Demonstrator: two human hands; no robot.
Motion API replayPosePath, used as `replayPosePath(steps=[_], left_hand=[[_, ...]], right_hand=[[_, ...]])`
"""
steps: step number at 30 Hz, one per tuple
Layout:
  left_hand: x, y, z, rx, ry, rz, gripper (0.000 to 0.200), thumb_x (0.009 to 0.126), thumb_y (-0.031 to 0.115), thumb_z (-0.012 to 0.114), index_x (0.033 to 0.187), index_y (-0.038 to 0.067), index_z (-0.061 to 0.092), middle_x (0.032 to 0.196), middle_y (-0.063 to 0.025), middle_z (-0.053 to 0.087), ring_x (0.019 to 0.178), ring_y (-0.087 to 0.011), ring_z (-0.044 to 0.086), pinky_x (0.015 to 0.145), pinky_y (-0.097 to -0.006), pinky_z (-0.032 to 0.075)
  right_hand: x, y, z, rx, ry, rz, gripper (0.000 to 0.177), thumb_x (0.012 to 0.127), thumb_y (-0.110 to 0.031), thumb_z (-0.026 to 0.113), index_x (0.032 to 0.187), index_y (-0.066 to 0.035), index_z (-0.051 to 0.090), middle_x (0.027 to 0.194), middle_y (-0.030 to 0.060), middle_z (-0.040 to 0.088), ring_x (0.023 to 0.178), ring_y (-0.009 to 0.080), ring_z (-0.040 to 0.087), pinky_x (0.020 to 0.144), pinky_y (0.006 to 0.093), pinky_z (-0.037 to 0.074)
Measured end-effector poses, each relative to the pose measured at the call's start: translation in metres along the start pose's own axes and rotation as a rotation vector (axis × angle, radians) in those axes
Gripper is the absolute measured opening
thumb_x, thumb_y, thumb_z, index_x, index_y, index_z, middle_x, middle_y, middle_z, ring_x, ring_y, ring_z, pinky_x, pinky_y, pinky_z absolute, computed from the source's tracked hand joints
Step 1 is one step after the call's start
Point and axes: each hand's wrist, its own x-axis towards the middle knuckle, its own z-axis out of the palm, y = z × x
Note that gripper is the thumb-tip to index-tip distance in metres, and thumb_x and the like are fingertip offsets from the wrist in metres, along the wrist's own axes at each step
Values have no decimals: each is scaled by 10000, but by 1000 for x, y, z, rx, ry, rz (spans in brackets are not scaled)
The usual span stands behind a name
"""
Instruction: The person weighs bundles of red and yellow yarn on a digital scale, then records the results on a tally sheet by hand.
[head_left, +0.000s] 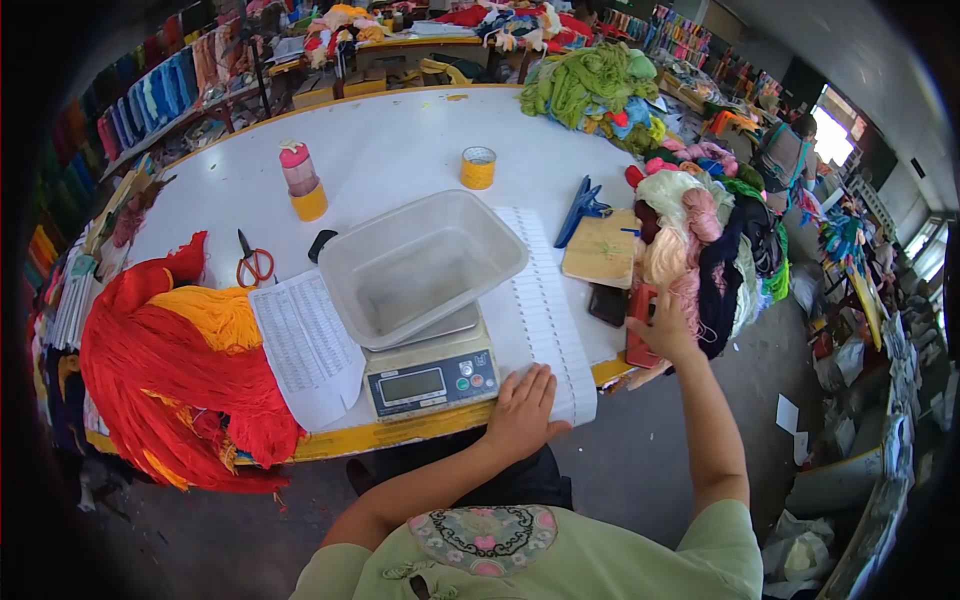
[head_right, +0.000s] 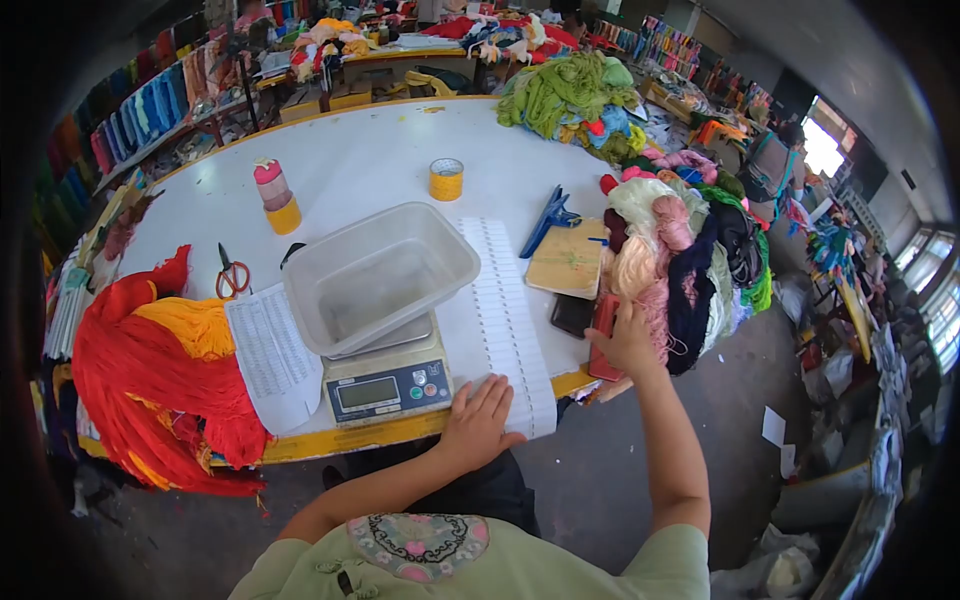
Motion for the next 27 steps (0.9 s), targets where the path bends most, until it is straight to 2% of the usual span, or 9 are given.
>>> replayPosePath(steps=[2,6,9,14,17,19,21,23,27], left_hand=[[14,5,5,-57,1,-110,705,849,460,682,1342,-22,533,1454,-182,477,1404,-309,389,1150,-525,223],[20,1,0,0,110,28,642,856,402,693,1332,-4,549,1426,-192,496,1383,-320,410,1145,-529,240],[1,8,-5,-104,-71,79,627,867,402,681,1327,-3,550,1426,-201,495,1380,-319,415,1136,-537,257],[2,-2,6,-50,0,14,612,881,401,666,1281,-49,556,1426,-217,488,1382,-360,407,1154,-531,277],[7,-6,7,-79,-30,30,588,891,375,661,1268,-63,554,1425,-224,488,1387,-374,400,1162,-538,276],[7,-7,6,-72,-31,60,563,894,354,661,1257,-65,558,1422,-227,489,1388,-377,402,1161,-546,278],[6,-9,10,-97,-27,62,546,893,336,667,1250,-63,556,1414,-228,495,1386,-376,410,1164,-550,273],[7,-8,8,-91,-17,63,544,891,332,671,1251,-58,554,1412,-224,498,1385,-374,414,1163,-552,274],[5,-9,10,-86,-33,61,578,886,363,674,1270,-50,546,1426,-213,487,1408,-360,385,1174,-552,249]], right_hand=[[-8,2,10,106,-10,9,1002,729,-306,831,1488,-2,251,1354,334,417,1232,514,467,1028,515,435],[-7,-9,1,151,21,101,1047,692,-186,828,1512,-29,197,1308,337,458,1180,515,517,990,511,471],[-3,-15,-7,178,-66,186,1001,696,-132,784,1507,-36,206,1271,354,489,1152,520,539,989,510,472],[-10,-37,-25,259,86,70,850,732,-64,704,1470,-14,287,1306,303,504,1178,488,535,985,493,470],[-8,-77,-41,247,438,-215,787,753,-46,684,1453,0,327,1299,317,497,1184,496,523,990,493,463],[3,-100,-51,303,400,-356,713,774,-41,668,1419,11,369,1311,310,495,1186,498,519,995,485,462],[24,-118,-35,569,148,-292,632,782,-36,656,1363,11,409,1278,268,522,1150,504,529,980,491,466],[50,-138,0,493,207,-322,644,775,-54,674,1362,-22,411,1284,226,539,1105,483,558,964,496,477],[83,-176,49,297,9,-153,764,780,-128,720,1441,-38,348,1345,205,533,1192,402,549,976,482,477]])
